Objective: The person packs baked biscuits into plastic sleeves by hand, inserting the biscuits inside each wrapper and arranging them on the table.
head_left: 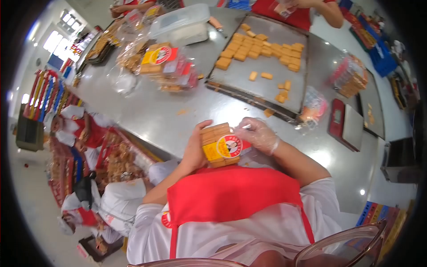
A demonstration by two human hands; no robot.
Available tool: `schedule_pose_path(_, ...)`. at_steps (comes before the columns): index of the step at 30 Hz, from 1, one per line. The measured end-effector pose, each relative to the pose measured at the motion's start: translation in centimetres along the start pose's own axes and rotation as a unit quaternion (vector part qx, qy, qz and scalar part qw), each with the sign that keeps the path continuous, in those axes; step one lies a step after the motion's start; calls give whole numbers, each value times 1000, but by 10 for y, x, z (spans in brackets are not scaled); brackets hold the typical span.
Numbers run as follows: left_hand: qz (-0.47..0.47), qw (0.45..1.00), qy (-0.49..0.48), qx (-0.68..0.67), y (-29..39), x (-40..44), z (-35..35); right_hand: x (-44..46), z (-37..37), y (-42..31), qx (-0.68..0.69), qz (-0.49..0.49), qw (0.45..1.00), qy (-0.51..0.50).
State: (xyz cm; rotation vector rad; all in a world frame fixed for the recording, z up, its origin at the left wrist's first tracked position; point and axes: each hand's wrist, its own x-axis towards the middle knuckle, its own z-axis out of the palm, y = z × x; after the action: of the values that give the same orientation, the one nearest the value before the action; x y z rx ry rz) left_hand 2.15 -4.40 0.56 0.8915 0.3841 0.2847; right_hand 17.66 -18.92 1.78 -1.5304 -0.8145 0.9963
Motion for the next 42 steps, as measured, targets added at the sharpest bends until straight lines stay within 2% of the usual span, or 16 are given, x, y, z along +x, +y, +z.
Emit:
schedule_pose_path(1,33,993,-17,109,0,1,-2,-2,-7,-6,-27,-33,999,11)
schedule_pose_path(3,50,990,-18,128,2,3,-9,-10,-29,-18,-81,-94,991,42)
schedule_pose_path(4,24,999,0,43,7,2,-10,-23,-41,-43,-222,-227,938,136)
schedule_pose_path(5,53,992,9,115,12,1,-10,-31,-61,-59,-294,-262,905,164)
schedule_pose_path(7,102,977,35,183,11,3,-27,-64,-94,-93,-379,-152,885,225)
schedule_pose_path(9,160,955,43,246,10,4,-48,-90,-145,-81,-390,-236,822,341)
schedule_pose_path(11,172,940,77,285,9,7,-67,-121,-180,-79,-465,-212,737,441)
schedule_pose_path(13,189,910,85,359,9,10,-84,-143,-197,-79,-651,-173,528,518)
schedule_pose_path(16,194,883,84,419,9,13,-92,-173,-238,-15,-648,26,571,504)
schedule_pose_path(19,224,771,36,594,13,18,-98,-192,-229,30,-650,31,646,399)
schedule_pose_path(22,238,685,20,688,16,16,-80,-206,-215,35,-573,-12,717,396)
schedule_pose_path(25,220,613,40,758,14,13,-69,-231,-216,63,-389,-121,659,632)
schedule_pose_path(27,171,569,35,803,12,15,-66,-243,-224,78,-271,-76,582,763)
schedule_pose_path(31,149,519,28,841,12,19,-64,-269,-249,108,-158,-169,533,814)
schedule_pose_path(37,201,624,37,754,9,20,-75,-295,-262,116,108,-234,431,865)
schedule_pose_path(42,263,684,33,679,9,18,-85,-300,-270,123,216,-245,417,848)
